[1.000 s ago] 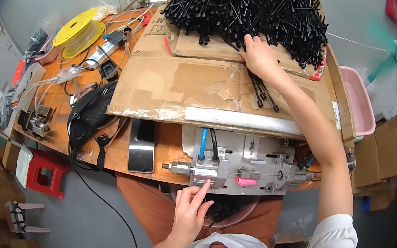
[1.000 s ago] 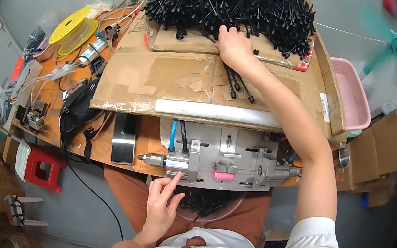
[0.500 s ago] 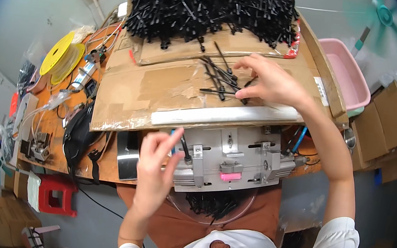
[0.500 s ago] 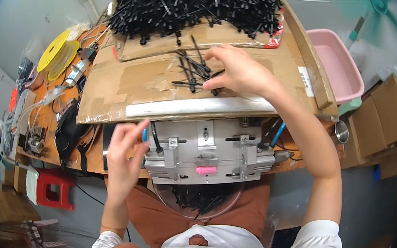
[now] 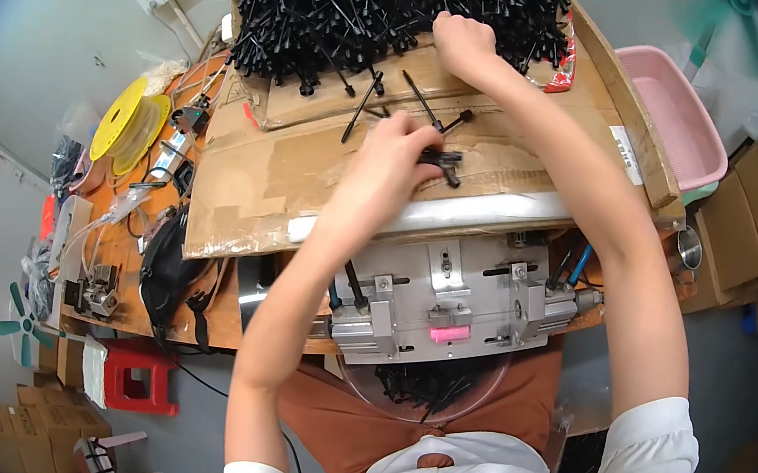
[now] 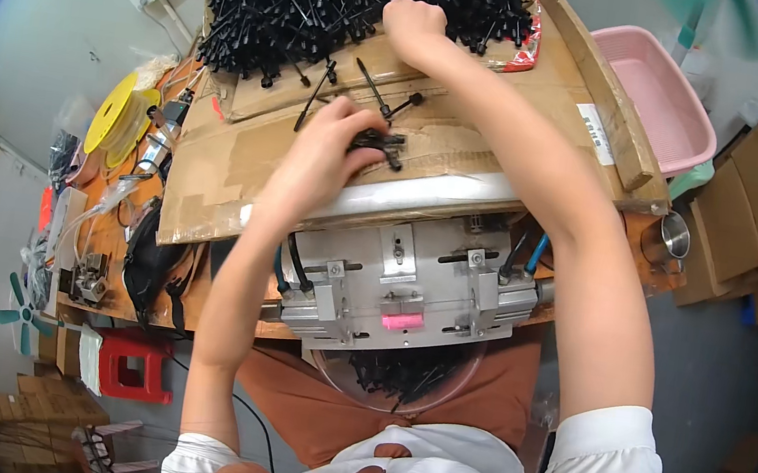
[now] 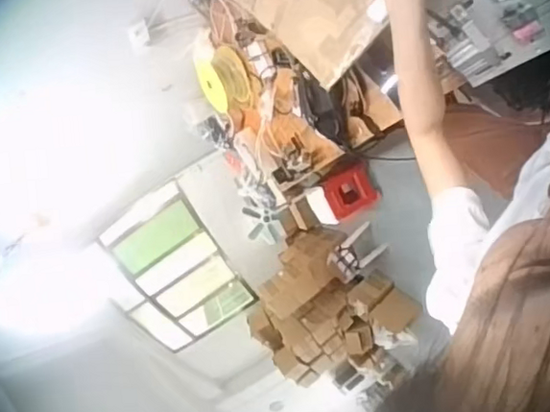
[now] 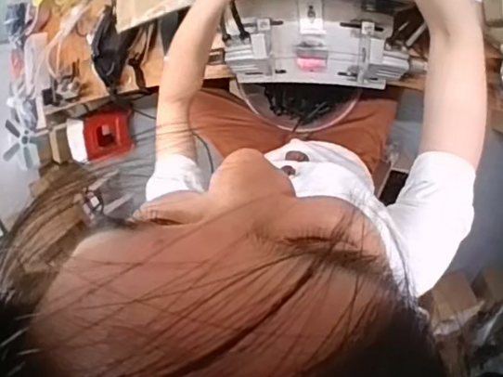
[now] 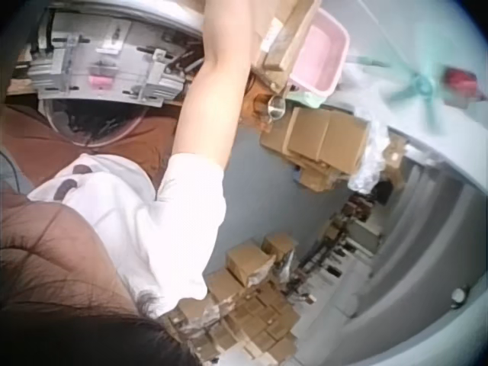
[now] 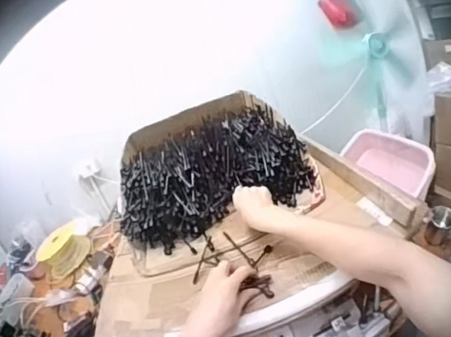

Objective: The person picks up a cable tie from a pile on a cardboard surface, places it into a machine, and processes it. They repeat this cycle, occasionally moving cable ties aside to reach others, and then drop the finished items into a container below.

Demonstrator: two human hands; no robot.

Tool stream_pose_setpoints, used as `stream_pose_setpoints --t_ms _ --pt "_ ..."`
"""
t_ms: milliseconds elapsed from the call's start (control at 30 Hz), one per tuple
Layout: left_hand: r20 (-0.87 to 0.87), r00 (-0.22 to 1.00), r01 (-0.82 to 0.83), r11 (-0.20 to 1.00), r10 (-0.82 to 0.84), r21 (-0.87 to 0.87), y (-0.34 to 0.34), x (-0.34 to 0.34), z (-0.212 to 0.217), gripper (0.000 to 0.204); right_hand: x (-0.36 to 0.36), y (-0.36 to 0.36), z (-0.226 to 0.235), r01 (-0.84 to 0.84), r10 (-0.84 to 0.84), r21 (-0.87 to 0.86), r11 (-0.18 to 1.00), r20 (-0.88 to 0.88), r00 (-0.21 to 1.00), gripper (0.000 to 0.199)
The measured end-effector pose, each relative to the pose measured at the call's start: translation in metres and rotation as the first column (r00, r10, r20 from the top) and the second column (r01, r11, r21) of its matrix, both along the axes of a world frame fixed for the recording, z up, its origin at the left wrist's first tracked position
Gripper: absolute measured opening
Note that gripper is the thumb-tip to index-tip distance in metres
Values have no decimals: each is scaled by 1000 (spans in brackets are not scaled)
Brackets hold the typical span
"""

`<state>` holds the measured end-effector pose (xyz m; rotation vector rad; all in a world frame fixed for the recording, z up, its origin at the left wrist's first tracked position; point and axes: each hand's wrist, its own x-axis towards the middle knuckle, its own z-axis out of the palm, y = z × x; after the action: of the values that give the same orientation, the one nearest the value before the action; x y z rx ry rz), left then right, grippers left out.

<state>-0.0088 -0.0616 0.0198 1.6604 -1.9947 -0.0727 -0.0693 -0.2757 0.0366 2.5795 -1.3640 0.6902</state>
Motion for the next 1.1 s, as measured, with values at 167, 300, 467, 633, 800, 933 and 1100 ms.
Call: stream_pose_setpoints --t_ms 167,300,467,633,800,933,1100 --pt "-134 985 107 994 -106 -1 17 44 2 26 -42 31 5 -188 188 11 982 -122 975 19" --pt "-150 981 127 992 -126 -3 28 61 8 33 -79 70 0 -284 304 132 950 -167 938 26" --pt "-226 974 -36 997 21 -62 31 95 17 31 -115 96 2 -341 368 188 921 -130 921 30" --pt "-123 903 -416 909 411 -21 7 139 -5 29 -131 106 4 -394 428 257 882 -91 899 29" --pt "179 869 -401 868 461 -292 -36 166 -21 38 -145 112 10 -435 466 208 876 -133 874 29" --pt "80 897 -427 900 434 -87 -36 158 -7 39 -120 105 26 -434 451 184 882 -59 891 28" --pt "-56 899 -437 897 434 -63 1 134 2 35 -42 69 8 -454 450 -36 890 -92 889 20"
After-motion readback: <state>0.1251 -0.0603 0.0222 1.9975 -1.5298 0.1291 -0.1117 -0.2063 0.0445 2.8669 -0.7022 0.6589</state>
